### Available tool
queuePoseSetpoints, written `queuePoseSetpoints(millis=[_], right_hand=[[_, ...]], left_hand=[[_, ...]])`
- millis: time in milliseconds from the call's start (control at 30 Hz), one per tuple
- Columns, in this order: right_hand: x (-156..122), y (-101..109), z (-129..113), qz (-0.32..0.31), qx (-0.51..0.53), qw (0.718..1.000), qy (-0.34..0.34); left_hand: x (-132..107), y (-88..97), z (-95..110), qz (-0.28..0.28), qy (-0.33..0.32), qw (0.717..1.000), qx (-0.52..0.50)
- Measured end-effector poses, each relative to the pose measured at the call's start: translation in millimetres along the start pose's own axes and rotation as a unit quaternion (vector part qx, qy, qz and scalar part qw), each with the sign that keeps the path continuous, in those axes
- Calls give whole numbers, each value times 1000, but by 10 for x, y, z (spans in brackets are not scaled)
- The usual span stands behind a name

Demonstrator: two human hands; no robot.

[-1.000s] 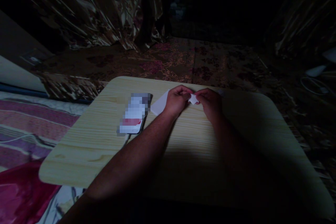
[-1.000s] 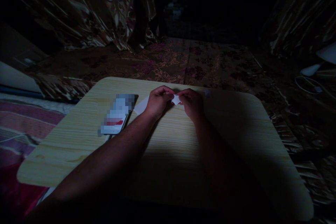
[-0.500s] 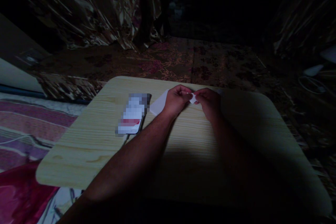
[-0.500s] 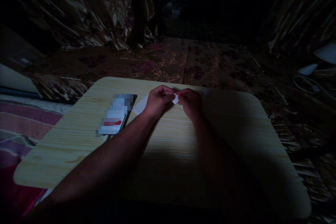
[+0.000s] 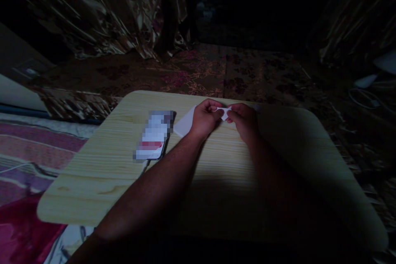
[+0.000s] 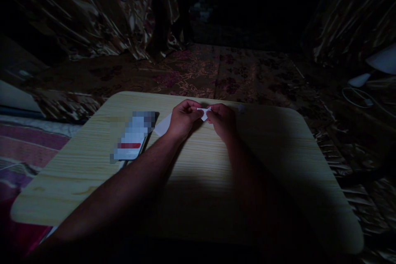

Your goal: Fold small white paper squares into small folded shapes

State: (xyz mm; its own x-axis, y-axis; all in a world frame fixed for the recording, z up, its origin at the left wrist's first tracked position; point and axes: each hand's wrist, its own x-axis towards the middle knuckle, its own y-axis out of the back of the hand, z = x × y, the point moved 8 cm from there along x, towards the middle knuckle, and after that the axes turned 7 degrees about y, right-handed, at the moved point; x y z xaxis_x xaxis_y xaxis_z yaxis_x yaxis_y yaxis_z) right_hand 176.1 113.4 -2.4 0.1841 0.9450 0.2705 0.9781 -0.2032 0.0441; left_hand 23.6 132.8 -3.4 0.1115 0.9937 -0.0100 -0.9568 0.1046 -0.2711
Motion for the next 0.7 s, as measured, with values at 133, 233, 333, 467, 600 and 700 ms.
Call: queuePoseSetpoints(millis=[133,233,333,467,600,700], right_hand=[[-9,5,-19,-7,-18,1000,0],[-13,9,-17,-10,-30,999,0],[-11,16,-16,-8,-34,999,6],[-9,15,-12,-7,-29,1000,10],[-6,-3,-42,-14,6,999,31],[-2,-8,-36,-14,13,999,35]], left_hand=[[5,1,-7,-3,-4,1000,8],[13,1,-12,-2,-7,1000,17],[18,2,-19,0,-4,1000,18],[10,-2,-7,1,-4,1000,11],[-2,-8,1,1,-2,1000,14],[-5,-14,-6,-1,4,1000,14]])
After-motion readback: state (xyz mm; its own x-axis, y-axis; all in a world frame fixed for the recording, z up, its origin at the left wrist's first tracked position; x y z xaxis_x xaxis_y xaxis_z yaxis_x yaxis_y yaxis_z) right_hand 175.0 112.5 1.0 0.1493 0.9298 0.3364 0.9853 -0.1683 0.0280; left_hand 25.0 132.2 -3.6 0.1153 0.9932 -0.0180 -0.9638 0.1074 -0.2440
